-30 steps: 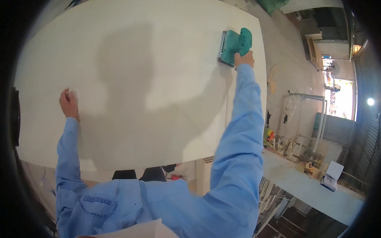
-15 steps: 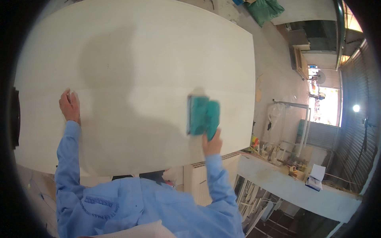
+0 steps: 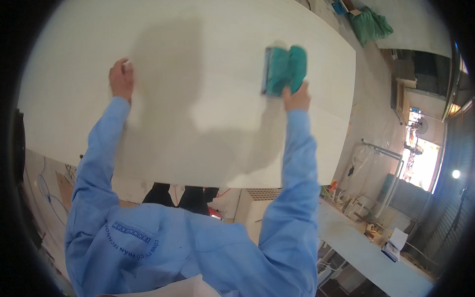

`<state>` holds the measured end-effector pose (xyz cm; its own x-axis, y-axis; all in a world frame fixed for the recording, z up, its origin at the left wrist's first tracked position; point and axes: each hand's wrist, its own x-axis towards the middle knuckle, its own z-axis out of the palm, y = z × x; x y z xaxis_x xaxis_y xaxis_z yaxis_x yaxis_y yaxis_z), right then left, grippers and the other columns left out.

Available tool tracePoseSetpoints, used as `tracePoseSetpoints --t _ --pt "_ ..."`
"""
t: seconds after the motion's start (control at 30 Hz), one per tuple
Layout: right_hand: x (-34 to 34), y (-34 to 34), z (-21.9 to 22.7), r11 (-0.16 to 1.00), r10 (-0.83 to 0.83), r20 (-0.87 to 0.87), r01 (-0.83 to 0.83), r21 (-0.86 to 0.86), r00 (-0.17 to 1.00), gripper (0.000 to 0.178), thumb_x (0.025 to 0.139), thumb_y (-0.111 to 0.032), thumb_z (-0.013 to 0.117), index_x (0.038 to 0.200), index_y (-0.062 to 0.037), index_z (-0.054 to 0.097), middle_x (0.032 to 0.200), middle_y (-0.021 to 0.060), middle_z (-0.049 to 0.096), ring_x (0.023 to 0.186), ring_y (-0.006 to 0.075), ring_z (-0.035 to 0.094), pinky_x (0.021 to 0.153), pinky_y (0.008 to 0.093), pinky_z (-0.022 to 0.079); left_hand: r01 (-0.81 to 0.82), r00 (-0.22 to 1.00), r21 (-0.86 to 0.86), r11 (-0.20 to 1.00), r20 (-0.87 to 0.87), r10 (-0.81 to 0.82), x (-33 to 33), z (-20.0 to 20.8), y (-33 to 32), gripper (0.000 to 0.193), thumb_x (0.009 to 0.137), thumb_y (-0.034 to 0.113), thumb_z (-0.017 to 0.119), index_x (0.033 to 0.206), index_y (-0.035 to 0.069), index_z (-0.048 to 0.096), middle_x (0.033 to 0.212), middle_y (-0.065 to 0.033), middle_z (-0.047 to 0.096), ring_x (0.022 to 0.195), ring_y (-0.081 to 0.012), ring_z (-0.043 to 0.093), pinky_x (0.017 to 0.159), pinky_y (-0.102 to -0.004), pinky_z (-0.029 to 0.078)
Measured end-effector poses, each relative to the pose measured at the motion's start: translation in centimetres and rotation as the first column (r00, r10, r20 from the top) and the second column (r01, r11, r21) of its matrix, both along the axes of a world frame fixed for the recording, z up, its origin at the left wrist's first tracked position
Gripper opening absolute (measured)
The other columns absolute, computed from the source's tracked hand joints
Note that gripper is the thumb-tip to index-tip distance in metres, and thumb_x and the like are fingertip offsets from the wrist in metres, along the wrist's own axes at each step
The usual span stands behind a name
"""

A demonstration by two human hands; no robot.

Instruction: The person uses a green sanding block to sand the surface of a large white board. They move the block back and forth across the board's surface, covering different areas systematically.

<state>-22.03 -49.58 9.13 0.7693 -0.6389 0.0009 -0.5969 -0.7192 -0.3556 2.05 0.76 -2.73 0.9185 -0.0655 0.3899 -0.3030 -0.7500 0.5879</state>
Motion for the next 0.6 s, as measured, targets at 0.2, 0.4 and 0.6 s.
tracePoseSetpoints --t 0.2,0.4,0.6 --pt "-14.9 24.4 3.3 0.995 0.084 -0.092 -0.078 0.063 0.992 0.054 0.090 -0.027 0.068 0.130 0.0001 0.044 0.080 0.0277 0.067 0.071 0.0515 0.065 0.061 0.0571 0.051 -0.014 0.981 -0.476 0.879 -0.175 -0.079 -5.1 2.6 5.6 0.034 0.100 0.026 0.061 0.129 0.007 0.062 0.107 -0.0080 0.066 0.105 -0.0208 0.060 0.090 -0.0340 0.049" --pt "-9.2 25.0 2.0 0.986 0.163 -0.017 -0.162 0.023 0.987 0.057 0.089 -0.026 0.069 0.131 0.0012 0.042 0.078 0.0288 0.066 0.071 0.0517 0.065 0.061 0.0574 0.051 -0.263 0.928 -0.425 0.866 -0.359 0.105 -20.6 6.3 20.1 0.032 0.103 0.014 0.051 0.131 0.001 0.060 0.117 -0.0089 0.061 0.104 -0.0161 0.056 0.096 -0.0303 0.044" --pt "12.0 15.8 0.8 0.986 0.157 0.055 -0.153 -0.071 0.986 0.053 0.085 -0.035 0.072 0.118 0.0006 0.051 0.095 0.0286 0.069 0.089 0.0505 0.066 0.078 0.0554 0.053 -0.156 0.952 -0.512 0.845 -0.306 -0.010 -23.0 8.4 17.2 0.030 0.104 0.012 0.047 0.130 -0.001 0.056 0.116 -0.0072 0.057 0.103 -0.0166 0.054 0.097 -0.0305 0.042"
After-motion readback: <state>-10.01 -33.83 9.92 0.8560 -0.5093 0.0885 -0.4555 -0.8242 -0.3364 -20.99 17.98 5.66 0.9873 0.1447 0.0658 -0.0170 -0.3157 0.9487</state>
